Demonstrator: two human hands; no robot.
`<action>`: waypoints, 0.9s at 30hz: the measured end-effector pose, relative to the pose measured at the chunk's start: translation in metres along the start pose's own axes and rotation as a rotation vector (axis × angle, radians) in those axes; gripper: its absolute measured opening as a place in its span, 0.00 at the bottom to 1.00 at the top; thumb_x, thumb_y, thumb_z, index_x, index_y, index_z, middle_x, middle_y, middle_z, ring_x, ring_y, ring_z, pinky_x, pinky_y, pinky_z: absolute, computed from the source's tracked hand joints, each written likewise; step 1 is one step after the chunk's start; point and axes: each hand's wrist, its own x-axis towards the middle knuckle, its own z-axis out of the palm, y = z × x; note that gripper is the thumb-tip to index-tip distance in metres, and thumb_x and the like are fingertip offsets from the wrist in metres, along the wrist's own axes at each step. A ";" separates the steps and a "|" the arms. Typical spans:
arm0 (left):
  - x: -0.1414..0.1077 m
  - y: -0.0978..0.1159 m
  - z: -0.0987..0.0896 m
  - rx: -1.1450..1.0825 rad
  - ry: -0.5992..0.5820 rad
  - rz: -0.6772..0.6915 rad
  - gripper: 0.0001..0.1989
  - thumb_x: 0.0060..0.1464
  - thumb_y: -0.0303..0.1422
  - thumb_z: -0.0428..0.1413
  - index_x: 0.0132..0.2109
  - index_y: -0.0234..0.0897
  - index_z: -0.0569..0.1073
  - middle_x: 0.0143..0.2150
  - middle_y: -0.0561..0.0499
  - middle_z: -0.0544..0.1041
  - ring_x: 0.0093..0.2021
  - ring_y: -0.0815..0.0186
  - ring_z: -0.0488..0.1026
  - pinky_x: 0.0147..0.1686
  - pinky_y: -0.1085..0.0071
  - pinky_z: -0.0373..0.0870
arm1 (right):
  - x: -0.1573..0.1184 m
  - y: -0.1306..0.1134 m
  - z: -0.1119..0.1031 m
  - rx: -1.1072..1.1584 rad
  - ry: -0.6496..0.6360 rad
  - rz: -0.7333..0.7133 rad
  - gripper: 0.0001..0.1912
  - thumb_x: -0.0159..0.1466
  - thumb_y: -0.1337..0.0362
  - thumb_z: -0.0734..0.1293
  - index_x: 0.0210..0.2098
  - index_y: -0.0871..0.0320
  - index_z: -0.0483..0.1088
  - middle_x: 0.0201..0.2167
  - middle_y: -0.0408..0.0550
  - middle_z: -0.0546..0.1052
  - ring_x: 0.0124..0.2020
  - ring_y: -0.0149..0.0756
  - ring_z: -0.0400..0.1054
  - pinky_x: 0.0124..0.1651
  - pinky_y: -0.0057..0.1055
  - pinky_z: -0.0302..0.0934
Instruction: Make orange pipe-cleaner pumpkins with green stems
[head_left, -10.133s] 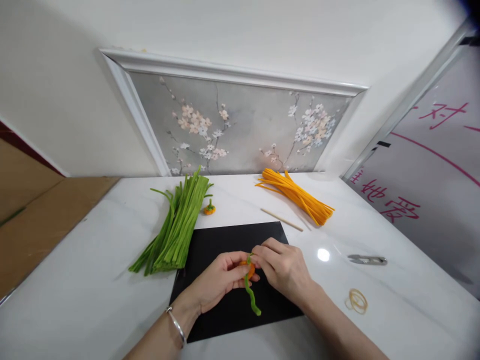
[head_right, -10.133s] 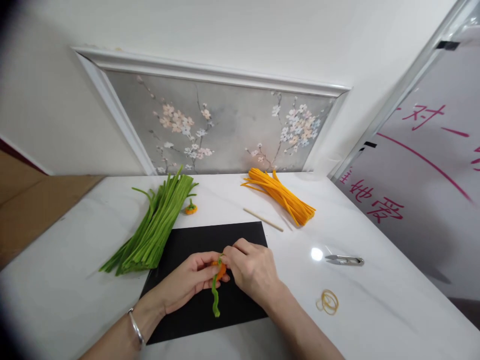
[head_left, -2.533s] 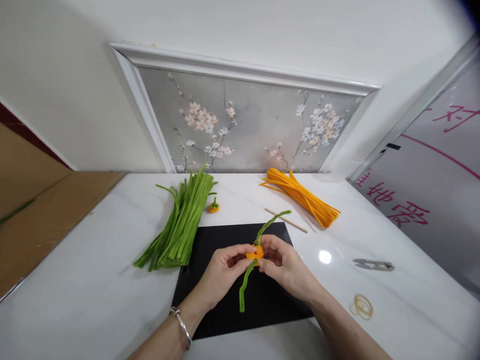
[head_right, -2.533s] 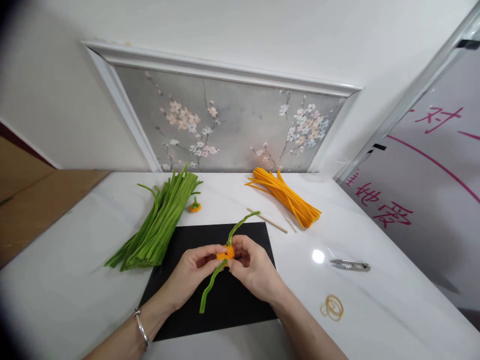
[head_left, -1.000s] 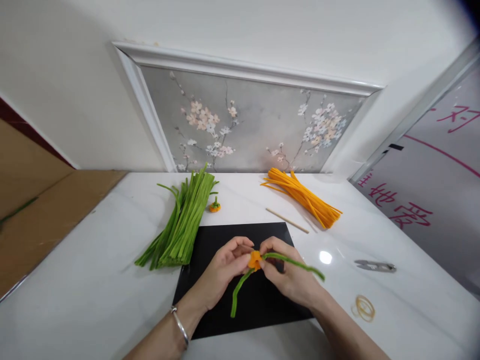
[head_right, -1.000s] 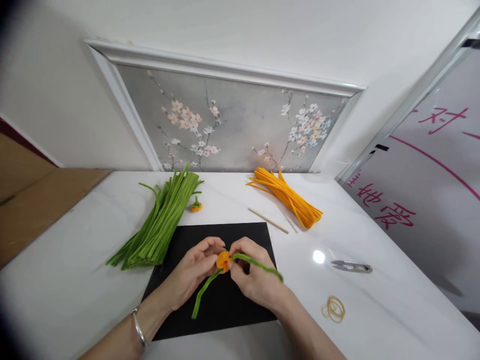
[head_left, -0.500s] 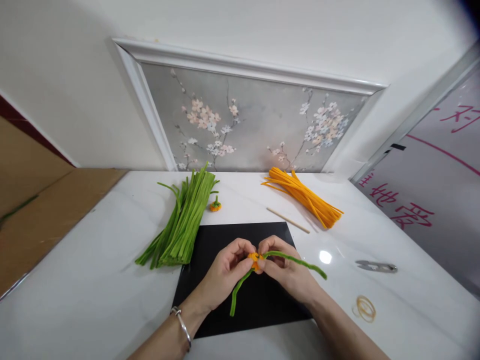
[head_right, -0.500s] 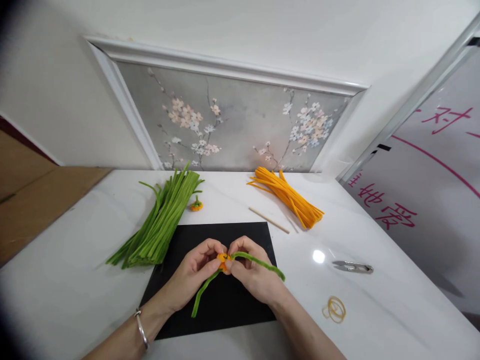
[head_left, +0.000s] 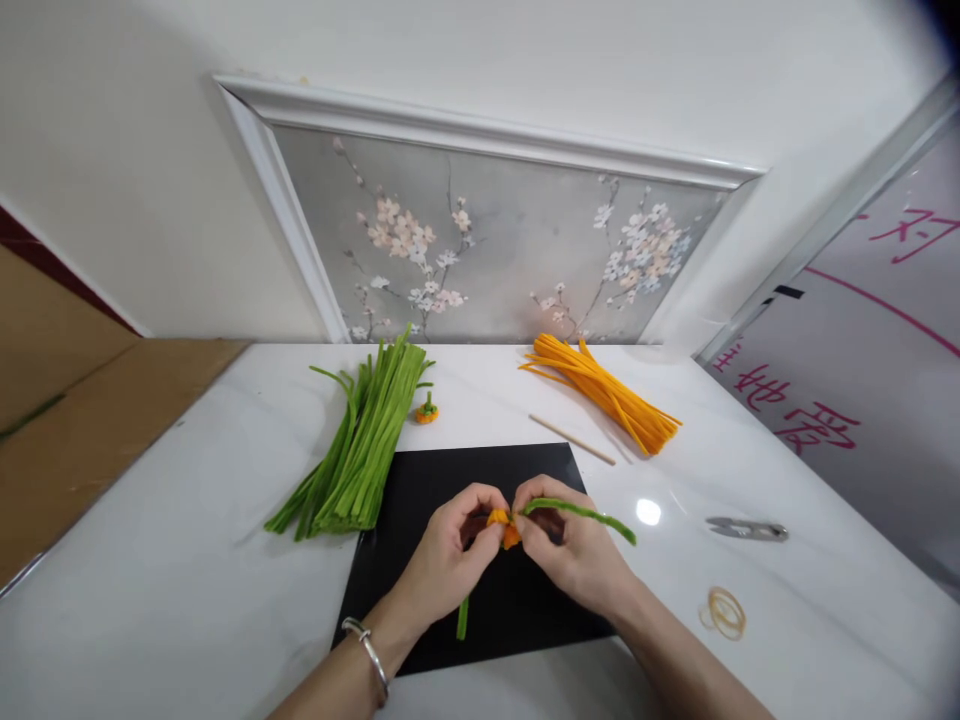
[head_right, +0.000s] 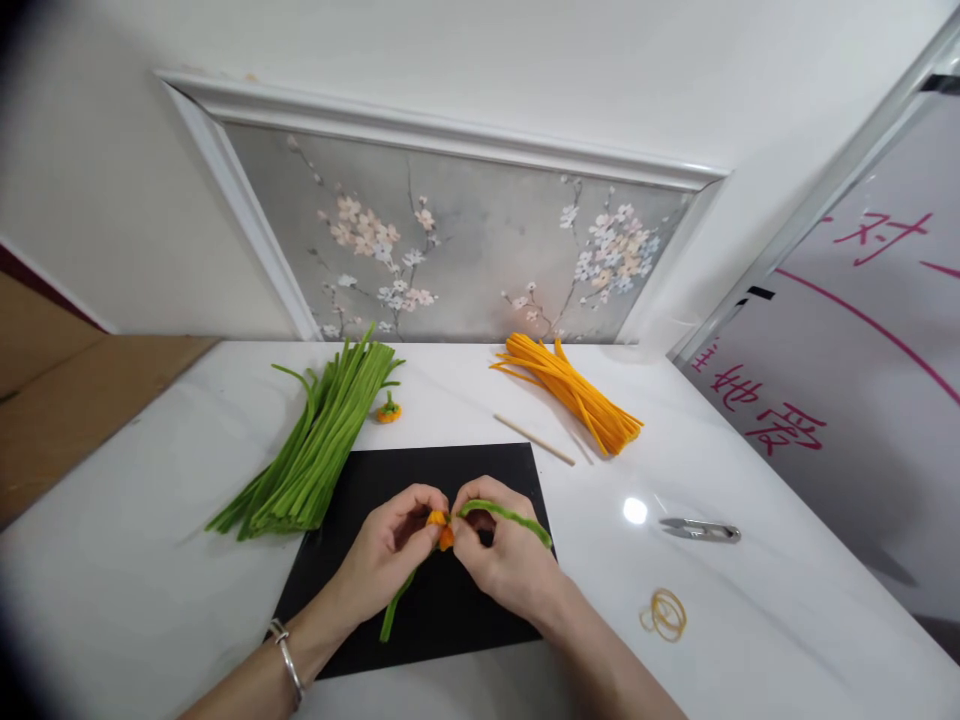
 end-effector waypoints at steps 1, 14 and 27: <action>0.000 0.000 0.001 0.008 0.012 0.008 0.06 0.53 0.23 0.50 0.36 0.37 0.69 0.32 0.54 0.70 0.31 0.69 0.68 0.32 0.74 0.67 | 0.000 0.000 0.000 0.016 -0.001 0.016 0.01 0.59 0.67 0.63 0.32 0.56 0.65 0.29 0.43 0.69 0.26 0.29 0.65 0.28 0.25 0.61; 0.000 0.000 0.003 0.123 0.063 0.059 0.05 0.55 0.25 0.51 0.37 0.38 0.70 0.34 0.53 0.72 0.33 0.68 0.70 0.32 0.74 0.69 | 0.002 -0.002 -0.003 -0.322 0.033 -0.199 0.06 0.59 0.71 0.62 0.30 0.55 0.67 0.28 0.44 0.70 0.28 0.32 0.66 0.30 0.28 0.61; 0.003 0.000 0.001 0.118 0.030 0.023 0.04 0.55 0.28 0.52 0.34 0.37 0.71 0.30 0.54 0.71 0.30 0.69 0.68 0.30 0.75 0.66 | -0.002 0.006 0.004 -0.500 0.034 -0.288 0.08 0.60 0.73 0.59 0.32 0.55 0.68 0.32 0.48 0.71 0.30 0.34 0.68 0.32 0.29 0.64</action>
